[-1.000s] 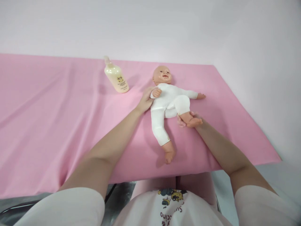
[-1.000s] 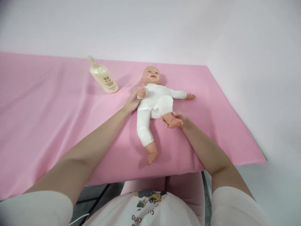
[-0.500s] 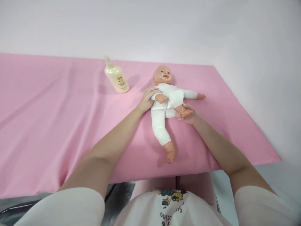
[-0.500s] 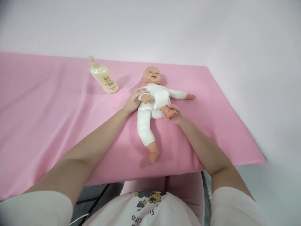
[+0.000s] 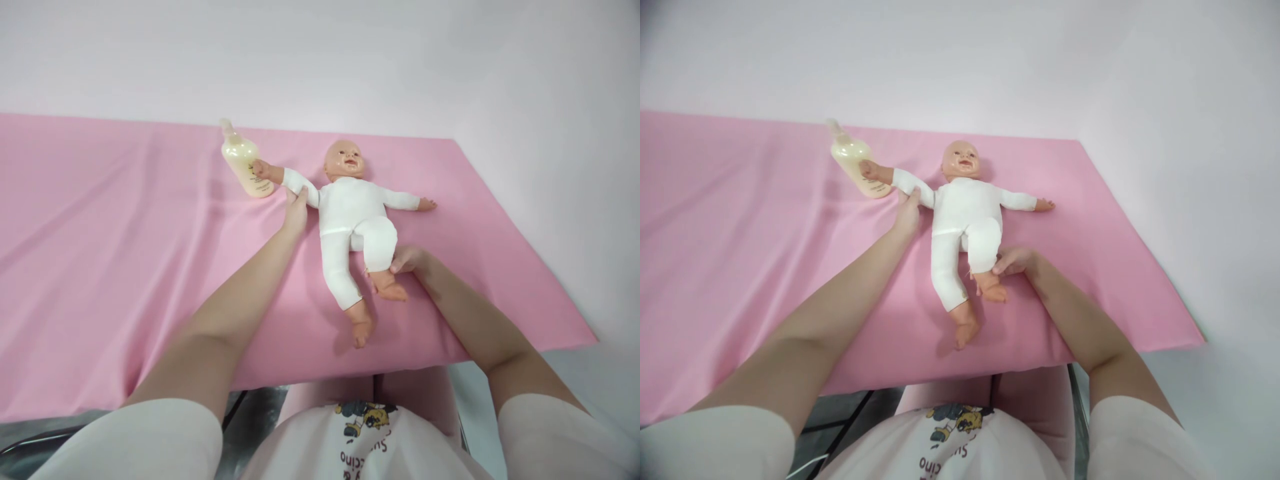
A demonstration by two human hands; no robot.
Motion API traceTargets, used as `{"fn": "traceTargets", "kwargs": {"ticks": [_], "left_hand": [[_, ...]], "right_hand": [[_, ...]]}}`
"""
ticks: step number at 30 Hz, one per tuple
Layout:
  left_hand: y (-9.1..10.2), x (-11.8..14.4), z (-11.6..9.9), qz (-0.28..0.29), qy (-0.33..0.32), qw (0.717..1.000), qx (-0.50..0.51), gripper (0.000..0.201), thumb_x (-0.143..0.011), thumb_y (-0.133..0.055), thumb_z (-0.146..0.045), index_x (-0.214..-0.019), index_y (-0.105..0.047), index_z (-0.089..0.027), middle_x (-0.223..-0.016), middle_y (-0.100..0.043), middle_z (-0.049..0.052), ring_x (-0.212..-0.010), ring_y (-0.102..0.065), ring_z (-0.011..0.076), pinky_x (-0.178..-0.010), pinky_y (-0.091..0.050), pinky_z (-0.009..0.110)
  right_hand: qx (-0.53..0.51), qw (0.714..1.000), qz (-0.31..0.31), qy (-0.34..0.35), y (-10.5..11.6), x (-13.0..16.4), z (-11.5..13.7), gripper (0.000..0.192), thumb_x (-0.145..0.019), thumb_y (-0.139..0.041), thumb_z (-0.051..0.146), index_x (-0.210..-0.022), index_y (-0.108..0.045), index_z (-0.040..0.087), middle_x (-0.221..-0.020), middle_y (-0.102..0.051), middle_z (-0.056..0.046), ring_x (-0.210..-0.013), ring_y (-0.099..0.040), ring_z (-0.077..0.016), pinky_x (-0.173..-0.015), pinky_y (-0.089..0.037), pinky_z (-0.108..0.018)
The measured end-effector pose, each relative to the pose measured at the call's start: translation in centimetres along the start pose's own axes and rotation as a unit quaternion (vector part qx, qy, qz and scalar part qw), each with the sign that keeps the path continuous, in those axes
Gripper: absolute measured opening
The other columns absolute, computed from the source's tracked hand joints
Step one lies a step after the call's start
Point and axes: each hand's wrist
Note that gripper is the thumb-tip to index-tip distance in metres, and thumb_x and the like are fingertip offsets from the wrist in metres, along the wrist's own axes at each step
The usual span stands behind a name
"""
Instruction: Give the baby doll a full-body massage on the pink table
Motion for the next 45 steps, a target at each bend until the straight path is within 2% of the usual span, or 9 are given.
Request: {"fn": "traceTargets", "kwargs": {"ticks": [4,10,14,19,22,26,29,38,45], "left_hand": [[-0.1,0.0,-0.1,-0.043,0.050,0.997,0.046,0.039,-0.098,-0.057,-0.042,-0.127,-0.043,-0.019,-0.140,-0.056,0.011,-0.128,-0.052,0.0207,-0.111,-0.042,0.039],[-0.4,0.2,-0.4,-0.056,0.022,0.998,0.035,0.048,-0.082,-0.074,-0.050,-0.118,-0.051,-0.028,-0.133,-0.060,0.008,-0.128,-0.056,0.0244,-0.114,-0.042,0.039],[-0.6,0.3,-0.7,-0.033,-0.003,0.999,0.022,0.041,-0.083,-0.071,-0.053,-0.113,-0.056,-0.029,-0.126,-0.065,0.007,-0.127,-0.059,0.0247,-0.113,-0.043,0.041],[-1.2,1.0,-1.7,0.019,-0.028,0.999,0.010,0.041,-0.079,-0.075,-0.047,-0.110,-0.064,-0.023,-0.118,-0.071,0.009,-0.120,-0.063,0.0273,-0.109,-0.047,0.044],[-1.4,1.6,-3.0,0.075,-0.088,0.992,-0.050,0.037,-0.084,-0.069,-0.042,-0.115,-0.068,-0.021,-0.124,-0.069,0.011,-0.121,-0.062,0.0271,-0.111,-0.045,0.045],[-1.6,2.0,-4.8,0.173,-0.179,0.944,-0.215,0.027,-0.090,-0.059,-0.028,-0.113,-0.074,-0.026,-0.132,-0.065,0.008,-0.128,-0.055,0.0266,-0.117,-0.036,0.048],[-1.6,2.1,-5.4,0.194,-0.209,0.919,-0.271,0.031,-0.090,-0.056,-0.021,-0.115,-0.074,-0.027,-0.134,-0.064,0.007,-0.129,-0.054,0.0266,-0.117,-0.034,0.048],[-1.5,2.2,-4.9,0.171,-0.215,0.927,-0.255,0.034,-0.092,-0.051,-0.021,-0.119,-0.071,-0.026,-0.133,-0.064,0.008,-0.129,-0.055,0.0257,-0.116,-0.037,0.048],[-1.4,1.7,-2.9,0.037,-0.107,0.988,-0.106,0.040,-0.090,-0.062,-0.048,-0.119,-0.060,-0.021,-0.122,-0.068,0.011,-0.119,-0.063,0.0267,-0.109,-0.047,0.045]], "right_hand": [[0.030,0.999,0.007,-0.029,0.2,-0.3,0.1,0.048,-0.078,-0.081,0.038,-0.117,-0.069,0.014,-0.108,-0.078,-0.013,-0.102,-0.074,-0.0252,-0.093,-0.056,-0.038],[0.035,0.999,0.024,-0.033,0.7,-0.2,-0.1,0.052,-0.077,-0.083,0.040,-0.119,-0.067,0.014,-0.113,-0.076,-0.014,-0.106,-0.073,-0.0251,-0.090,-0.056,-0.036],[-0.001,0.999,0.037,-0.002,1.1,0.4,-0.8,0.059,-0.076,-0.081,0.049,-0.118,-0.066,0.011,-0.107,-0.076,-0.016,-0.093,-0.074,-0.0246,-0.078,-0.057,-0.034],[-0.053,0.993,0.028,0.103,1.5,0.8,-1.6,0.061,-0.075,-0.075,0.061,-0.108,-0.064,0.011,-0.078,-0.074,-0.008,-0.068,-0.067,-0.0179,-0.065,-0.051,-0.029],[-0.057,0.982,-0.081,0.161,1.4,0.3,-1.0,0.054,-0.081,-0.066,0.064,-0.099,-0.063,0.012,-0.063,-0.065,-0.002,-0.060,-0.059,-0.0145,-0.063,-0.048,-0.028],[-0.094,0.930,-0.294,0.198,1.4,-0.5,0.3,0.050,-0.100,-0.035,0.053,-0.096,-0.064,0.012,-0.057,-0.055,0.001,-0.053,-0.048,-0.0119,-0.050,-0.038,-0.024],[-0.112,0.915,-0.341,0.184,1.7,-0.7,0.6,0.050,-0.101,-0.034,0.051,-0.094,-0.066,0.013,-0.057,-0.054,0.001,-0.050,-0.044,-0.0111,-0.045,-0.032,-0.022],[-0.097,0.914,-0.361,0.156,1.1,-0.7,0.7,0.046,-0.095,-0.047,0.056,-0.092,-0.066,0.015,-0.057,-0.057,0.001,-0.047,-0.045,-0.0112,-0.044,-0.035,-0.022],[-0.024,0.934,-0.307,0.179,0.2,-0.6,0.0,0.045,-0.081,-0.068,0.055,-0.104,-0.067,0.016,-0.086,-0.073,-0.004,-0.063,-0.062,-0.0129,-0.057,-0.049,-0.026]]}}
Point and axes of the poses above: each hand's wrist, its own x-axis away from the middle knuckle, its own y-axis out of the back of the hand, z = x × y
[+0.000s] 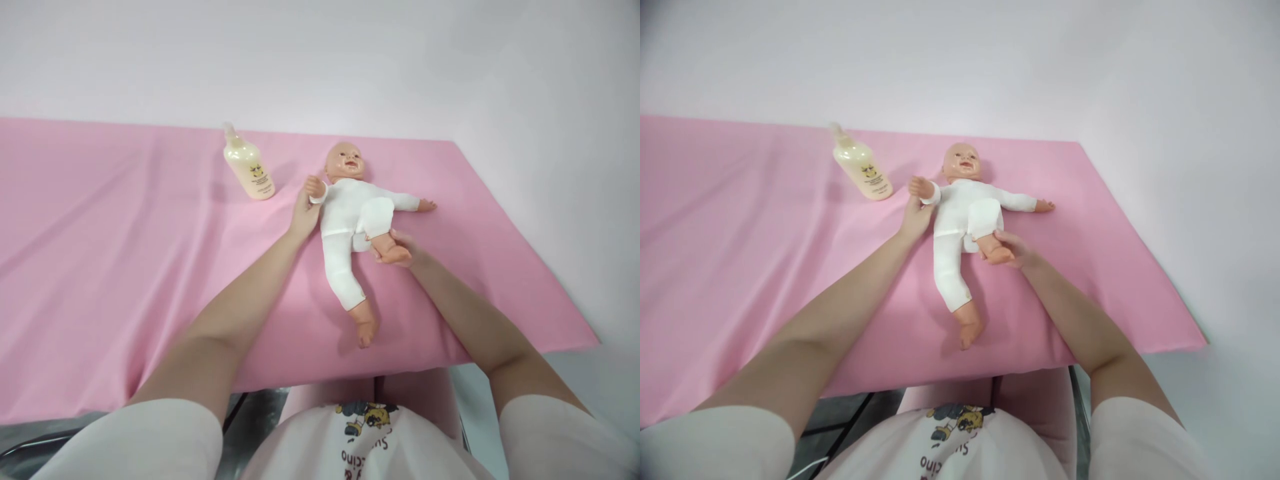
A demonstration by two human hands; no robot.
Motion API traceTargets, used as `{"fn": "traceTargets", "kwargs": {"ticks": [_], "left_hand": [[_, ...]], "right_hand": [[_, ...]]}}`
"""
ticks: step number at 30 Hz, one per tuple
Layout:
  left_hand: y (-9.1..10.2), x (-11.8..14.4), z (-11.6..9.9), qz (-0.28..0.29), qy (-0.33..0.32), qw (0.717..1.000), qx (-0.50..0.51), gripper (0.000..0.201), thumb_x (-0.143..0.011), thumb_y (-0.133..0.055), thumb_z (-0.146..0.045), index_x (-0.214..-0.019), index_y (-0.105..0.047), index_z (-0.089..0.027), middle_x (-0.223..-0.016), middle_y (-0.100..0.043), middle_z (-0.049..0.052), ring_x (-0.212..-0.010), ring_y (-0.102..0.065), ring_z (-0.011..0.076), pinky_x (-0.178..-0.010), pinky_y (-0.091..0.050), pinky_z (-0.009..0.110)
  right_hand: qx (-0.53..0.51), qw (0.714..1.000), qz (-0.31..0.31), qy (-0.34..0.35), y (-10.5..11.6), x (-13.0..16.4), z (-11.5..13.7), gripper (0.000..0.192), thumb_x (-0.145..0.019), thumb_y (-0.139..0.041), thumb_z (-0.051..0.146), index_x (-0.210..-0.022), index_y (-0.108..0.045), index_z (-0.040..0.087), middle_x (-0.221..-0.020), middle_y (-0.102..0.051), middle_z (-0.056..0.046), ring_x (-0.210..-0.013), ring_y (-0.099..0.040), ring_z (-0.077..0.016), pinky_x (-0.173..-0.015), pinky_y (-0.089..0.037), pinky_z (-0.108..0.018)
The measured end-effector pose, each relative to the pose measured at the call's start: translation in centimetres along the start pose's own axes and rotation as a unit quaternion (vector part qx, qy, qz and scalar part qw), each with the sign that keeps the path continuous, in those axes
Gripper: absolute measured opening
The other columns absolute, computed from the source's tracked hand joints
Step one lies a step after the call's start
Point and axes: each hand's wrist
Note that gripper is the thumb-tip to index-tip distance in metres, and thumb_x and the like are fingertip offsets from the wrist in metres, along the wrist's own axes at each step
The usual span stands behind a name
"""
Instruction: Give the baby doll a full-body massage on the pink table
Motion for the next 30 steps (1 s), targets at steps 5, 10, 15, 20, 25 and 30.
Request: {"fn": "traceTargets", "kwargs": {"ticks": [5,10,15,20,25,30], "left_hand": [[0.5,-0.4,2.0,-0.076,0.082,0.993,0.048,0.041,-0.089,-0.062,-0.056,-0.115,-0.052,-0.026,-0.120,-0.067,0.010,-0.116,-0.065,0.0250,-0.108,-0.049,0.045],[1.1,-0.9,3.9,-0.093,0.101,0.989,0.054,0.041,-0.093,-0.056,-0.057,-0.122,-0.049,-0.030,-0.130,-0.063,0.009,-0.123,-0.062,0.0232,-0.109,-0.050,0.043],[1.2,-1.0,4.9,-0.081,0.121,0.989,0.039,0.042,-0.097,-0.048,-0.055,-0.130,-0.046,-0.028,-0.137,-0.060,0.012,-0.127,-0.061,0.0249,-0.109,-0.050,0.046],[1.2,-0.9,3.9,-0.089,0.105,0.989,0.051,0.043,-0.094,-0.054,-0.058,-0.126,-0.050,-0.030,-0.134,-0.063,0.010,-0.127,-0.061,0.0244,-0.111,-0.050,0.044],[0.7,-0.8,2.9,-0.091,0.108,0.988,0.066,0.041,-0.089,-0.061,-0.056,-0.117,-0.056,-0.025,-0.120,-0.068,0.009,-0.117,-0.065,0.0239,-0.104,-0.053,0.042],[0.5,-0.4,0.9,-0.017,0.054,0.998,0.041,0.037,-0.084,-0.068,-0.050,-0.106,-0.066,-0.021,-0.111,-0.073,0.009,-0.108,-0.068,0.0253,-0.102,-0.052,0.043]], "right_hand": [[0.016,0.976,0.204,-0.082,0.0,0.4,0.0,0.057,-0.075,-0.077,0.059,-0.108,-0.066,0.013,-0.089,-0.076,-0.008,-0.076,-0.072,-0.0179,-0.066,-0.055,-0.028],[0.057,0.945,0.272,-0.175,-0.6,0.3,0.4,0.045,-0.077,-0.082,0.039,-0.113,-0.068,0.014,-0.102,-0.078,-0.012,-0.093,-0.075,-0.0228,-0.089,-0.057,-0.039],[0.051,0.948,0.265,-0.171,-0.9,0.2,0.7,0.046,-0.078,-0.083,0.033,-0.119,-0.068,0.015,-0.104,-0.078,-0.011,-0.102,-0.074,-0.0250,-0.097,-0.055,-0.045],[0.034,0.943,0.291,-0.159,-0.7,0.1,0.6,0.048,-0.080,-0.081,0.035,-0.120,-0.067,0.013,-0.108,-0.077,-0.013,-0.100,-0.074,-0.0249,-0.093,-0.056,-0.041],[-0.024,0.935,0.324,-0.143,0.7,0.5,0.0,0.061,-0.076,-0.080,0.047,-0.121,-0.061,0.011,-0.104,-0.077,-0.015,-0.089,-0.075,-0.0245,-0.073,-0.057,-0.034],[-0.055,0.952,0.284,-0.098,1.6,0.6,-0.6,0.061,-0.068,-0.078,0.063,-0.101,-0.059,0.015,-0.072,-0.073,-0.006,-0.062,-0.065,-0.0173,-0.059,-0.049,-0.028]]}}
Point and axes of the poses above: each hand's wrist, its own x-axis away from the middle knuckle, its own y-axis out of the back of the hand, z = x × y
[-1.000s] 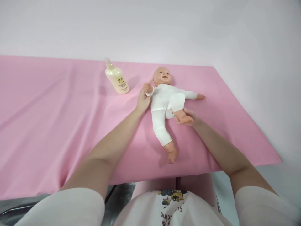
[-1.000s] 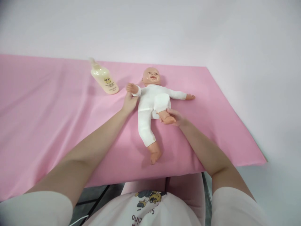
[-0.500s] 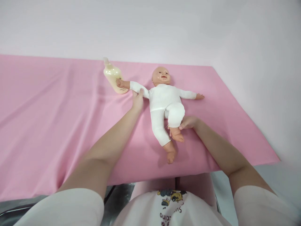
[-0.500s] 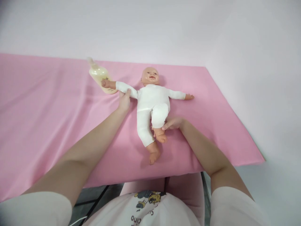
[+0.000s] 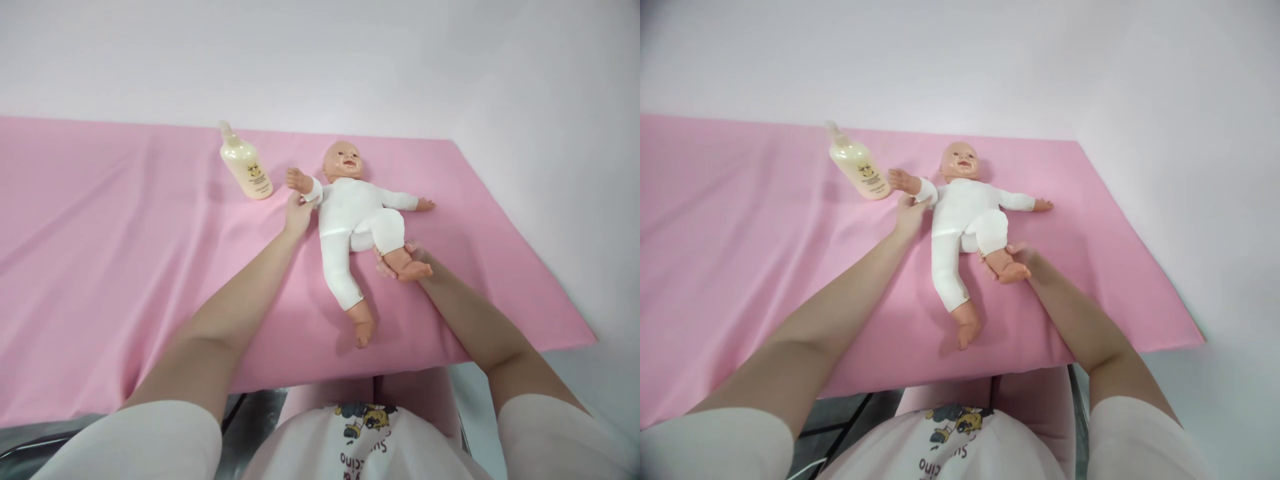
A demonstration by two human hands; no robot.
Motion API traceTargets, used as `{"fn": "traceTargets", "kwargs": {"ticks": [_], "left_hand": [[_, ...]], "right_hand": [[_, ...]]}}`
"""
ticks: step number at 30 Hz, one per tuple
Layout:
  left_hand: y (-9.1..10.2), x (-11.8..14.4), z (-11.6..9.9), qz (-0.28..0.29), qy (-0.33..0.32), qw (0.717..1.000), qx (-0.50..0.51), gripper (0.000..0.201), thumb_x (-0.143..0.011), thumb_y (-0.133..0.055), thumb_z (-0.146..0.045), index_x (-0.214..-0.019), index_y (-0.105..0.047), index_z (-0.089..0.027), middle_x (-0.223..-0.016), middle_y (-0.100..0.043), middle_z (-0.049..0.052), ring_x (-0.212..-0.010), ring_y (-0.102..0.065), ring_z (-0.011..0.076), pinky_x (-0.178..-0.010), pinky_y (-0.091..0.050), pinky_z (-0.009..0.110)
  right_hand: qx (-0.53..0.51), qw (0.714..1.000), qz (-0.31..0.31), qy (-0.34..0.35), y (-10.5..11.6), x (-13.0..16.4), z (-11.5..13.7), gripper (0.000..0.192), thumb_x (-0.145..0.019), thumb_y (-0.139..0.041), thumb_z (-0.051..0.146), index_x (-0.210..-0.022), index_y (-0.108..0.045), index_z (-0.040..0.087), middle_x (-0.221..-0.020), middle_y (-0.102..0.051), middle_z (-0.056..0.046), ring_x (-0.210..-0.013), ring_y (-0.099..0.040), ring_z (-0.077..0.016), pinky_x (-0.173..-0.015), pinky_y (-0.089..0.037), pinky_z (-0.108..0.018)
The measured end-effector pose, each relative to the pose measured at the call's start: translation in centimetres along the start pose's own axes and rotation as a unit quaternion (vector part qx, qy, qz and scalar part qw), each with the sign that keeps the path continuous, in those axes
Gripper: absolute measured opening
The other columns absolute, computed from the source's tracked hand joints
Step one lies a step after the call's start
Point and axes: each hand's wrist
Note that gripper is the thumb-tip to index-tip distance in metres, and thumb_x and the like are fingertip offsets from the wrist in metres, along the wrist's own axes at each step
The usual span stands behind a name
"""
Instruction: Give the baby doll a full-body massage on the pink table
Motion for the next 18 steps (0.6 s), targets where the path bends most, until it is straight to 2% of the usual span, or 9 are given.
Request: {"fn": "traceTargets", "kwargs": {"ticks": [2,5,9,12,15,18], "left_hand": [[-0.1,0.3,-1.3,0.065,-0.067,0.994,-0.058,0.032,-0.085,-0.067,-0.048,-0.103,-0.071,-0.022,-0.114,-0.073,0.010,-0.112,-0.065,0.0270,-0.107,-0.047,0.045],[-0.3,0.7,-2.9,0.146,-0.153,0.965,-0.153,0.028,-0.090,-0.061,-0.042,-0.107,-0.075,-0.026,-0.124,-0.070,0.009,-0.121,-0.060,0.0272,-0.114,-0.039,0.047],[-0.3,0.8,-3.7,0.165,-0.170,0.950,-0.201,0.029,-0.092,-0.057,-0.035,-0.115,-0.074,-0.029,-0.128,-0.069,0.007,-0.122,-0.059,0.0258,-0.113,-0.038,0.046],[-0.3,0.7,-3.6,0.163,-0.169,0.950,-0.207,0.030,-0.092,-0.056,-0.032,-0.116,-0.074,-0.029,-0.129,-0.069,0.007,-0.122,-0.059,0.0256,-0.112,-0.038,0.046],[-0.3,0.7,-3.6,0.162,-0.170,0.950,-0.206,0.031,-0.091,-0.057,-0.031,-0.116,-0.074,-0.028,-0.129,-0.069,0.007,-0.122,-0.059,0.0259,-0.112,-0.038,0.046],[-0.4,0.8,-3.4,0.155,-0.165,0.955,-0.191,0.030,-0.090,-0.059,-0.034,-0.115,-0.073,-0.027,-0.127,-0.070,0.008,-0.122,-0.060,0.0264,-0.113,-0.038,0.046]], "right_hand": [[0.009,0.999,-0.035,0.040,-0.2,-0.3,0.2,0.058,-0.070,-0.072,0.067,-0.095,-0.058,0.016,-0.062,-0.066,-0.003,-0.057,-0.059,-0.0156,-0.059,-0.046,-0.029],[0.008,0.987,-0.143,0.077,-0.7,-1.0,0.7,0.052,-0.082,-0.057,0.066,-0.095,-0.058,0.015,-0.058,-0.057,0.001,-0.054,-0.050,-0.0137,-0.055,-0.041,-0.027],[-0.013,0.963,-0.258,0.072,-0.9,-1.5,1.5,0.054,-0.093,-0.035,0.064,-0.092,-0.059,0.016,-0.055,-0.048,0.003,-0.049,-0.038,-0.0124,-0.048,-0.032,-0.024],[-0.011,0.966,-0.253,0.061,-0.8,-1.5,1.6,0.056,-0.094,-0.031,0.065,-0.093,-0.058,0.017,-0.055,-0.047,0.004,-0.048,-0.038,-0.0125,-0.048,-0.032,-0.024],[0.004,0.975,-0.214,0.063,-0.9,-1.4,1.4,0.052,-0.094,-0.038,0.063,-0.098,-0.059,0.015,-0.058,-0.051,0.003,-0.051,-0.042,-0.0124,-0.052,-0.036,-0.024],[0.015,0.975,-0.208,0.079,-1.1,-1.4,1.2,0.051,-0.093,-0.044,0.062,-0.099,-0.060,0.014,-0.059,-0.053,0.003,-0.053,-0.045,-0.0122,-0.053,-0.038,-0.025]]}}
Point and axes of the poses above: each hand's wrist, its own x-axis away from the middle knuckle, its own y-axis out of the back of the hand, z = x × y
